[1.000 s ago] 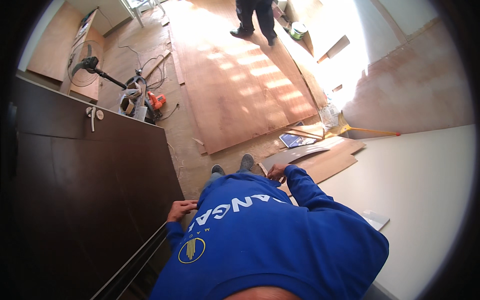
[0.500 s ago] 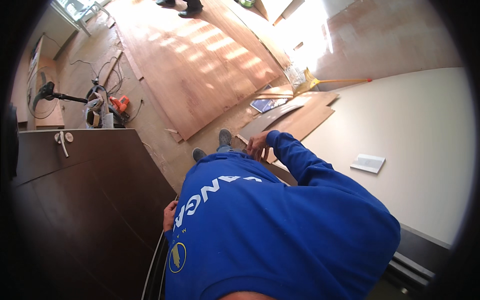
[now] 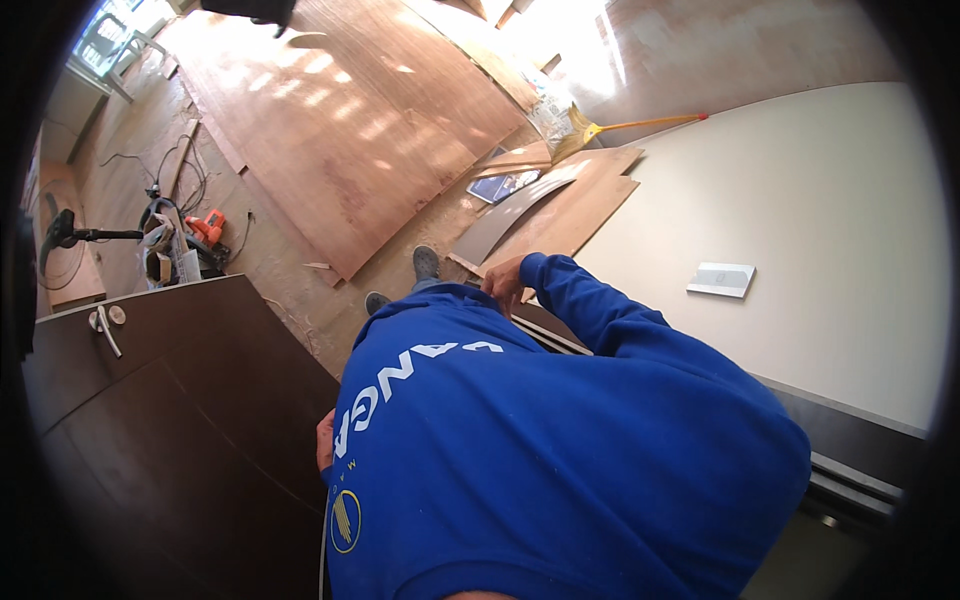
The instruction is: The person measures and marks a large plywood sheet on the floor using a tape measure and pencil. They also position a thin wooden strip along the marked line to guide the next step.
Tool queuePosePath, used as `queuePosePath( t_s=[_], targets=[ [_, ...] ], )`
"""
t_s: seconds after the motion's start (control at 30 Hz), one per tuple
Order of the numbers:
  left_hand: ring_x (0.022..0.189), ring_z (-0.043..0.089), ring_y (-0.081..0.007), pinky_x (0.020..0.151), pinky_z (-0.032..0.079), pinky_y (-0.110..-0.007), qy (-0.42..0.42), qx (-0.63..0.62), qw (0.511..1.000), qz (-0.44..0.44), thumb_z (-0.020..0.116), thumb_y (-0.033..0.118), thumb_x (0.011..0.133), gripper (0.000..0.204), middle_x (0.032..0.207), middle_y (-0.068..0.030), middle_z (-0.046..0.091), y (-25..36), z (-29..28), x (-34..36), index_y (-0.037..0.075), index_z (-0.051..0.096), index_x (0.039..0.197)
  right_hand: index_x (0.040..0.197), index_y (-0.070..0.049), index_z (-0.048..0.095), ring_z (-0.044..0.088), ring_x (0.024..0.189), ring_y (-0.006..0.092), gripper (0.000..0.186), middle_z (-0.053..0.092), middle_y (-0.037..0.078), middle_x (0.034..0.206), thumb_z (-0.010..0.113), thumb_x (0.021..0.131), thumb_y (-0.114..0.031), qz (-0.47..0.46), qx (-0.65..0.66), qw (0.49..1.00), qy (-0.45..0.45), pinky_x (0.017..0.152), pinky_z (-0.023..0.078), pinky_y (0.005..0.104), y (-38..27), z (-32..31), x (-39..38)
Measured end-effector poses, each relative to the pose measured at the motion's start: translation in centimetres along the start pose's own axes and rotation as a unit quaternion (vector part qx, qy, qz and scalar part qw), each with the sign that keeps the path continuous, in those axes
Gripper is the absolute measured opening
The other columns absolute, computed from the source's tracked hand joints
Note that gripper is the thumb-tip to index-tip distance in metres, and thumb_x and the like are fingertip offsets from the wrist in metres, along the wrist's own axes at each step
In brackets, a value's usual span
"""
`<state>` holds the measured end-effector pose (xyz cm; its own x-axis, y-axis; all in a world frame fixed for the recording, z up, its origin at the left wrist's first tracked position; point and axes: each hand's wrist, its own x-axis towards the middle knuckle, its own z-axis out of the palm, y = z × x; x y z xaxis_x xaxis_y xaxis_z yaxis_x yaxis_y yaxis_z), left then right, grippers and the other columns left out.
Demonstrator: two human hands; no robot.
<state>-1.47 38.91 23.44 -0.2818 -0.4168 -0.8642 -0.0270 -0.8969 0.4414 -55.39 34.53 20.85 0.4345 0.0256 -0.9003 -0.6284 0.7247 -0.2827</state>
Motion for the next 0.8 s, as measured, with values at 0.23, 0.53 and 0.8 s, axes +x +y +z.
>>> queuePosePath(
  t_s=[0.23,0.53,0.8],
  targets=[
    [0.081,0.066,-0.0108,0.074,0.052,-0.024,-0.046,0.065,0.997,0.011,0.074,0.011,0.086,0.026,0.097,-0.0035,0.071,0.3,-1.6,-0.2,-0.002,0.069,0.108,0.119,-0.018,0.069,0.068,0.092,0.0200,0.039,0.072,0.000,0.104,0.069,0.080,-0.022,0.023,-0.087,0.995,0.034,0.075,0.055,0.0336,0.0,0.9,0.1],
    [0.081,0.063,-0.0101,0.077,0.049,-0.024,-0.051,0.002,0.999,-0.003,0.064,0.014,0.090,0.022,0.093,-0.0022,0.069,-3.6,-2.0,1.6,-0.001,0.070,0.104,0.125,-0.014,0.066,0.068,0.103,0.0245,0.047,0.070,0.008,0.116,0.066,0.080,-0.024,0.042,-0.121,0.992,0.016,0.087,0.057,0.0424,-0.1,1.2,-0.4],
    [0.078,0.061,-0.0095,0.072,0.047,-0.024,0.032,0.068,0.997,-0.020,0.062,0.013,0.092,0.020,0.089,-0.0001,0.068,-3.8,-1.3,-0.3,0.000,0.071,0.103,0.124,-0.007,0.061,0.065,0.105,0.0317,0.055,0.067,0.015,0.118,0.073,0.082,-0.040,0.010,-0.063,0.998,-0.010,0.090,0.053,0.0478,5.3,0.8,4.8]
  ],
)
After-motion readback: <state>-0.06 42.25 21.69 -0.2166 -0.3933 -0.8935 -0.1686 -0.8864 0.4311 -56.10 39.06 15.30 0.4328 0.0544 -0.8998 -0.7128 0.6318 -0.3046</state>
